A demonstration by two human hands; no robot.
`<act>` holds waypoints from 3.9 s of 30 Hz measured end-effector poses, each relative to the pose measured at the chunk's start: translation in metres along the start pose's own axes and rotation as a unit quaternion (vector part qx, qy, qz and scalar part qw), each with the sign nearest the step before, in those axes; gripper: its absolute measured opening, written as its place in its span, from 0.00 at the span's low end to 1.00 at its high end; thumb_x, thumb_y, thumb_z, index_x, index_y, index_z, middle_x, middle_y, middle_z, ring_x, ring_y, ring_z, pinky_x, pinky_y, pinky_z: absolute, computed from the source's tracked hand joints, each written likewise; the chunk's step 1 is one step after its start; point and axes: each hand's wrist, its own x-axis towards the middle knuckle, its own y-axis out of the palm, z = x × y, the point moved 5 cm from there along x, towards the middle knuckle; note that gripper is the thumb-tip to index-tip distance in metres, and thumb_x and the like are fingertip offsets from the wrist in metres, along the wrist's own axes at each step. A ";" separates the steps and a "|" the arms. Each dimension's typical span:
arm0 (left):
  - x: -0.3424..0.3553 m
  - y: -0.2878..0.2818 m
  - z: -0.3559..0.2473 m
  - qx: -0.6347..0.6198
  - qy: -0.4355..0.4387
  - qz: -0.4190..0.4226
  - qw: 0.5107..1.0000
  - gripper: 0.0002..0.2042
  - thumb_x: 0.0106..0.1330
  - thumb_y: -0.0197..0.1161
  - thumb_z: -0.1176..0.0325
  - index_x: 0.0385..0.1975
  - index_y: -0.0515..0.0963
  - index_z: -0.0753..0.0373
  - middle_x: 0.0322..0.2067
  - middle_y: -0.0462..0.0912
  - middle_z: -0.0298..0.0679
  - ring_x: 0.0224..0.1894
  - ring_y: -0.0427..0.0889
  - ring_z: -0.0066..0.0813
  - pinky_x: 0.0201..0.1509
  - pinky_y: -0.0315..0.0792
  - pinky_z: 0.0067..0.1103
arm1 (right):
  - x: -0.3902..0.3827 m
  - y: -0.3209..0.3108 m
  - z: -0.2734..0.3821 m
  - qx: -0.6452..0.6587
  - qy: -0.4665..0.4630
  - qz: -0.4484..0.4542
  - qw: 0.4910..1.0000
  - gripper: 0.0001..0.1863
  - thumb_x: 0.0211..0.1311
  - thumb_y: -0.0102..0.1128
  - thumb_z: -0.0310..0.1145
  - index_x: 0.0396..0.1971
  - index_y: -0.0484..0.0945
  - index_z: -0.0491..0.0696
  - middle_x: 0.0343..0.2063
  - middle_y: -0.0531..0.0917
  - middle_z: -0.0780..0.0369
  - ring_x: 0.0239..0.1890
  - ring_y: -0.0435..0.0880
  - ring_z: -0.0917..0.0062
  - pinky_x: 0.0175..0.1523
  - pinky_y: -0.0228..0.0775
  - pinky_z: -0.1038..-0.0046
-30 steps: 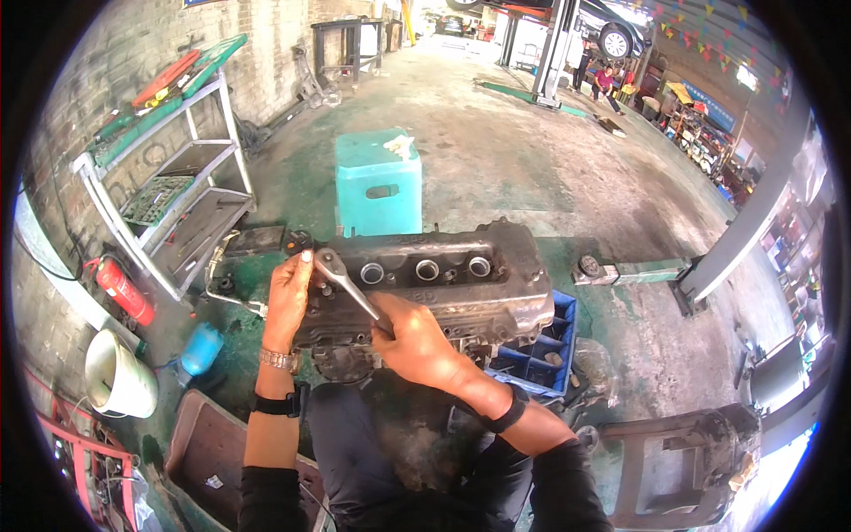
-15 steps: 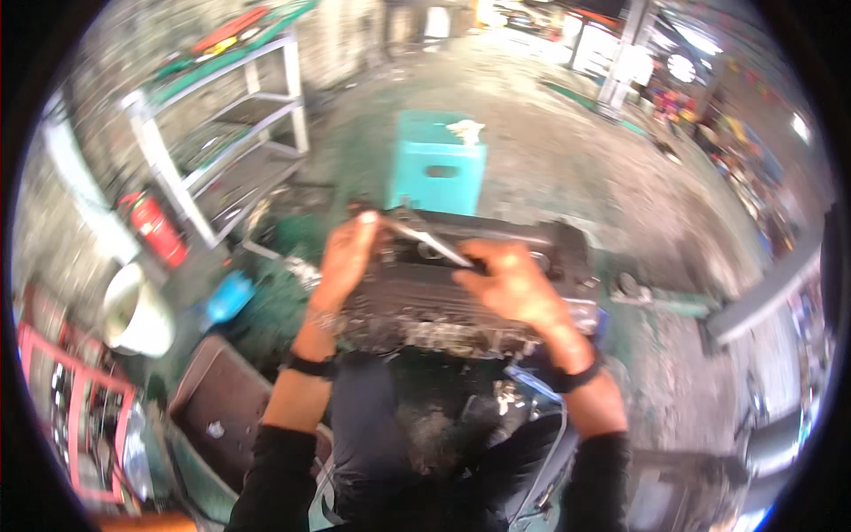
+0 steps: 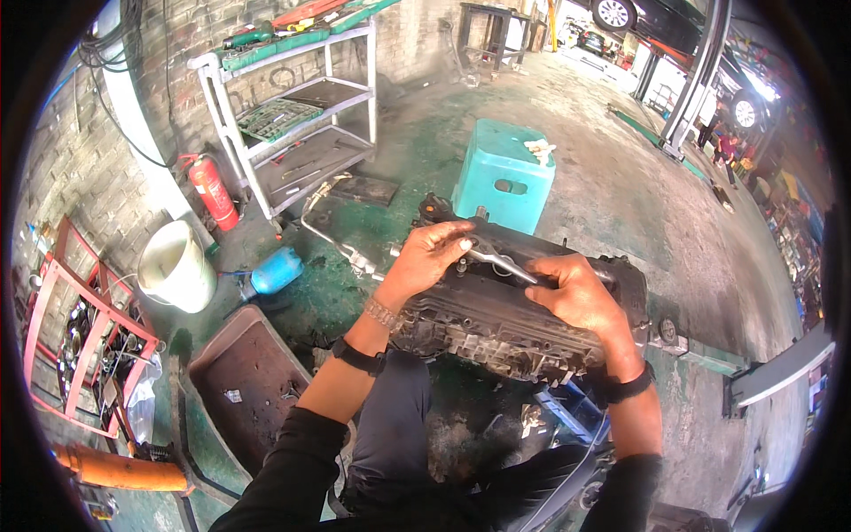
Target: The person uses a ratchet wrench to loosen and remove bolts from the top of a car engine block. They place the removed bolts into a blue parts bin and continue working on the engine throughout the clip.
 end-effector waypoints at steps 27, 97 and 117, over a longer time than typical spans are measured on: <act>0.012 -0.006 0.024 0.012 -0.010 0.010 1.000 0.10 0.66 0.68 0.68 0.35 0.78 0.69 0.29 0.78 0.30 0.31 0.72 0.15 0.36 0.68 0.17 | 0.055 0.006 -0.047 -0.283 -0.151 -0.134 0.938 0.04 0.47 0.64 0.29 0.26 0.83 0.53 0.28 0.83 0.60 0.37 0.82 0.61 0.45 0.71 0.59; 0.001 -0.002 0.000 -0.035 -0.018 -0.025 0.999 0.13 0.73 0.61 0.61 0.37 0.82 0.68 0.27 0.80 0.28 0.29 0.73 0.13 0.34 0.69 0.15 | 0.006 -0.007 -0.031 -0.127 -0.008 -0.093 0.987 0.13 0.56 0.64 0.28 0.42 0.82 0.44 0.38 0.84 0.51 0.41 0.83 0.56 0.46 0.74 0.62; 0.004 0.002 0.005 -0.012 -0.034 -0.019 0.999 0.08 0.66 0.68 0.69 0.36 0.79 0.68 0.25 0.77 0.25 0.26 0.69 0.09 0.26 0.62 0.13 | 0.056 -0.007 -0.035 -0.226 -0.119 -0.072 0.964 0.08 0.55 0.65 0.27 0.37 0.84 0.48 0.34 0.83 0.57 0.44 0.80 0.59 0.52 0.70 0.60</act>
